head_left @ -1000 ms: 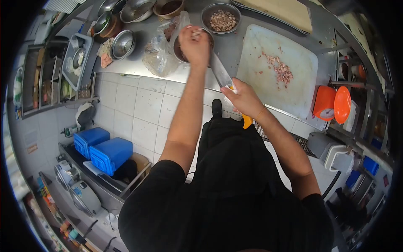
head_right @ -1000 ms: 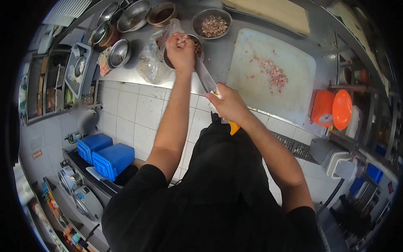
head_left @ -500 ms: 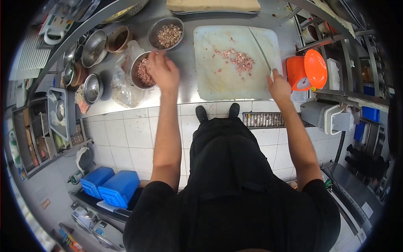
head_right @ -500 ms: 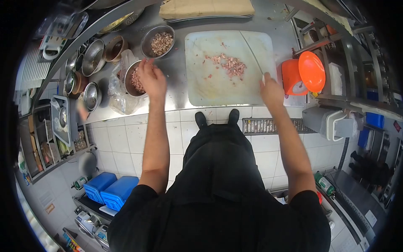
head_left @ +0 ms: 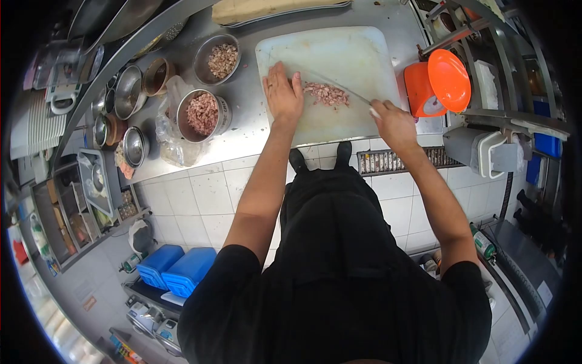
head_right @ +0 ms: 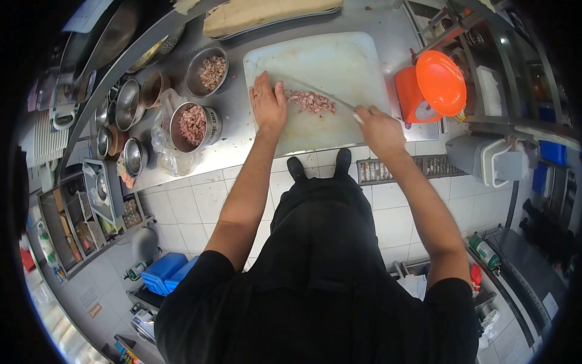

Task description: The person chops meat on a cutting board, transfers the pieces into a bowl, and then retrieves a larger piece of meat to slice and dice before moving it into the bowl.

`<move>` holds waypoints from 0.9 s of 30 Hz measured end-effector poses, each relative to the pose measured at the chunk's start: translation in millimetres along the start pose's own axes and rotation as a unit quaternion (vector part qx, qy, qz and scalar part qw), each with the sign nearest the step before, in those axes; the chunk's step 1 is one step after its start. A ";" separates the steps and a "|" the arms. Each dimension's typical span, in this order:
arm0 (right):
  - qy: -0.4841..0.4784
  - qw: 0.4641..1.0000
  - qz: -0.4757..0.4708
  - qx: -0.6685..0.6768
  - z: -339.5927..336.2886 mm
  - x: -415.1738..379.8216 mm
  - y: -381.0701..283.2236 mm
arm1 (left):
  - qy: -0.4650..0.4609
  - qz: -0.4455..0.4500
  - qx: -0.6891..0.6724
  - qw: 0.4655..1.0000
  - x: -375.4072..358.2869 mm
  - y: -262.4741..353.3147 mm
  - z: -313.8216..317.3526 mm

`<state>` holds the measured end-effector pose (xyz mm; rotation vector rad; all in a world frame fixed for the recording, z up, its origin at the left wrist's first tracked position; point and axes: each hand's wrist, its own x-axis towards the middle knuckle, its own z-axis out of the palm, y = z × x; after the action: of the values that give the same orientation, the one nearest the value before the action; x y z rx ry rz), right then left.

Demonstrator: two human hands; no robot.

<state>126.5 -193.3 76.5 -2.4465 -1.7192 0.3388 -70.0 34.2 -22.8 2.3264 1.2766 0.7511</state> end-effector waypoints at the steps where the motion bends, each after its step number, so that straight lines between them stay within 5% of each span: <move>1: -0.012 0.998 0.056 0.034 2.7 -12.4 3.6 | -0.003 0.010 -0.008 1.000 0.4 1.2 1.3; 4: -0.031 0.962 0.196 0.189 31.8 -50.4 26.8 | -0.037 0.056 -0.104 0.992 -3.4 12.4 5.4; 7: -0.035 0.852 0.310 0.421 56.6 -76.1 9.8 | -0.062 0.090 -0.106 0.988 -12.5 25.6 9.6; 9: -0.061 0.807 0.300 0.505 69.9 -73.6 -13.0 | -0.067 0.083 -0.107 0.989 -15.7 30.9 11.4; 16: -0.014 0.920 0.222 0.322 91.0 -38.1 -86.5 | -0.064 0.131 -0.031 0.989 -22.1 49.4 3.1; 27: -0.042 0.888 0.176 0.424 130.5 -11.3 -155.8 | 0.011 -0.017 -0.201 0.979 -26.1 16.6 7.0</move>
<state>-52.5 -153.5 -11.6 -2.0315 -0.8225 0.9983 -66.5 2.9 -26.1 1.9718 1.0541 0.9282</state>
